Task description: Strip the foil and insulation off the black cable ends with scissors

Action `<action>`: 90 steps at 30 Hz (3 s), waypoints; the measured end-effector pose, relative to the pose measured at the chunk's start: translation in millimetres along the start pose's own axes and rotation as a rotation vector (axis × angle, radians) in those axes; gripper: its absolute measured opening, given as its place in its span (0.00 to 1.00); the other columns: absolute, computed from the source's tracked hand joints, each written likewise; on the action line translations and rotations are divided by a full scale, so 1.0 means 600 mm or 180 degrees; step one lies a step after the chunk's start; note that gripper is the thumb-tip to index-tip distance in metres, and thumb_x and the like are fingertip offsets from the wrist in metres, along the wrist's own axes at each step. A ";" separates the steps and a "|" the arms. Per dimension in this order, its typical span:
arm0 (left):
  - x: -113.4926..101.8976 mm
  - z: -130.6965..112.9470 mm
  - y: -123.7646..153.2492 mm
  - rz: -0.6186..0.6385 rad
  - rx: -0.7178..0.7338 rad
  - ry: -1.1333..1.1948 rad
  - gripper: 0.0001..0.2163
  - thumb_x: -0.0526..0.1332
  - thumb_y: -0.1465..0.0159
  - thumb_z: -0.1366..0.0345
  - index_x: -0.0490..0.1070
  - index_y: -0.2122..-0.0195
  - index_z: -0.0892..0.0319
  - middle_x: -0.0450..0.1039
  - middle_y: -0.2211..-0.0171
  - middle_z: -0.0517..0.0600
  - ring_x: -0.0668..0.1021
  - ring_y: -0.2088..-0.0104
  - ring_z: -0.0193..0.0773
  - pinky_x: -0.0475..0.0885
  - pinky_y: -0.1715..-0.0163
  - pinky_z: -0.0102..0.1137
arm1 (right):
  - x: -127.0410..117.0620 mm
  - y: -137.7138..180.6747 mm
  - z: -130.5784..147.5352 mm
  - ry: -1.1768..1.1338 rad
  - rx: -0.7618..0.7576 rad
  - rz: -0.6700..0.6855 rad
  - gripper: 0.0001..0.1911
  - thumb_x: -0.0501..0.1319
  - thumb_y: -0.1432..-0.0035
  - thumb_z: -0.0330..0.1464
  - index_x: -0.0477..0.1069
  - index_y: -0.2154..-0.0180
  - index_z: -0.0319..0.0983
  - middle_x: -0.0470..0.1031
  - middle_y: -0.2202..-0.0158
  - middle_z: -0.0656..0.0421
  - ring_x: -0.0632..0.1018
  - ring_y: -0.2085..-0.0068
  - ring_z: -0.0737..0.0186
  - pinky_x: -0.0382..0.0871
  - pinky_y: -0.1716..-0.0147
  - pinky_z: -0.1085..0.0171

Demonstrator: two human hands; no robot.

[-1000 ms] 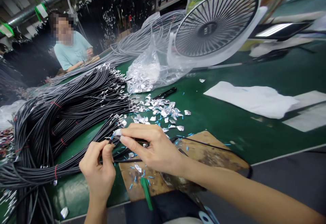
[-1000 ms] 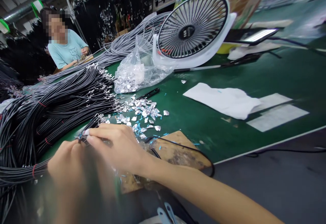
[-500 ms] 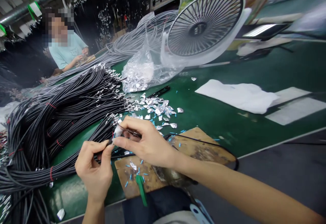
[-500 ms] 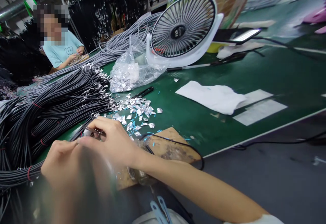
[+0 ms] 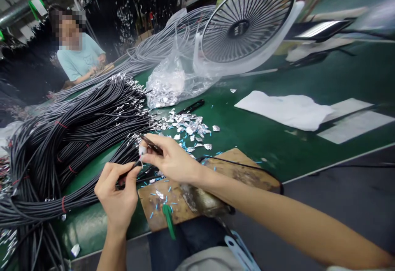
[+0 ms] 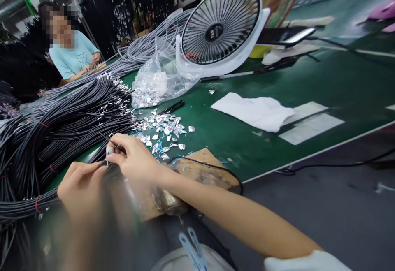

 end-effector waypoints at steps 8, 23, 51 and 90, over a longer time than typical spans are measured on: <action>0.013 0.017 0.002 0.0665 -0.0349 0.0070 0.07 0.60 0.38 0.68 0.75 0.73 0.58 0.68 0.78 0.44 0.70 0.77 0.28 0.64 0.77 0.24 | 0.015 0.011 0.021 -0.0017 -0.0591 0.0405 0.07 0.57 0.50 0.24 0.60 0.76 0.38 0.59 0.77 0.65 0.60 0.75 0.70 0.55 0.74 0.67; 0.003 0.029 0.011 0.0498 -0.0396 0.0080 0.03 0.63 0.42 0.70 0.74 0.73 0.59 0.66 0.80 0.43 0.69 0.79 0.28 0.63 0.81 0.23 | 0.014 0.020 0.044 0.1367 -0.1399 -0.0114 0.18 0.56 0.37 0.35 0.62 0.78 0.37 0.60 0.79 0.64 0.62 0.76 0.71 0.55 0.75 0.68; 0.014 0.001 0.008 0.0357 -0.0417 -0.0105 0.10 0.61 0.40 0.64 0.73 0.77 0.60 0.67 0.82 0.44 0.68 0.81 0.29 0.61 0.81 0.25 | -0.012 0.047 0.067 0.2971 -0.2508 -0.1266 0.13 0.53 0.40 0.25 0.70 0.76 0.36 0.68 0.79 0.57 0.65 0.78 0.66 0.53 0.79 0.65; 0.006 0.001 0.018 0.0356 0.0110 -0.0395 0.09 0.55 0.36 0.65 0.75 0.67 0.57 0.72 0.74 0.50 0.75 0.73 0.36 0.71 0.72 0.30 | -0.001 0.033 0.061 0.1098 -0.1930 -0.0016 0.07 0.57 0.43 0.24 0.69 0.73 0.36 0.67 0.75 0.61 0.67 0.74 0.69 0.62 0.74 0.68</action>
Point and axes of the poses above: each hand's wrist, its own y-axis away from the middle knuckle, its own x-axis out of the palm, z = x × y, the point moved 6 cm from there along -y, towards the middle knuckle
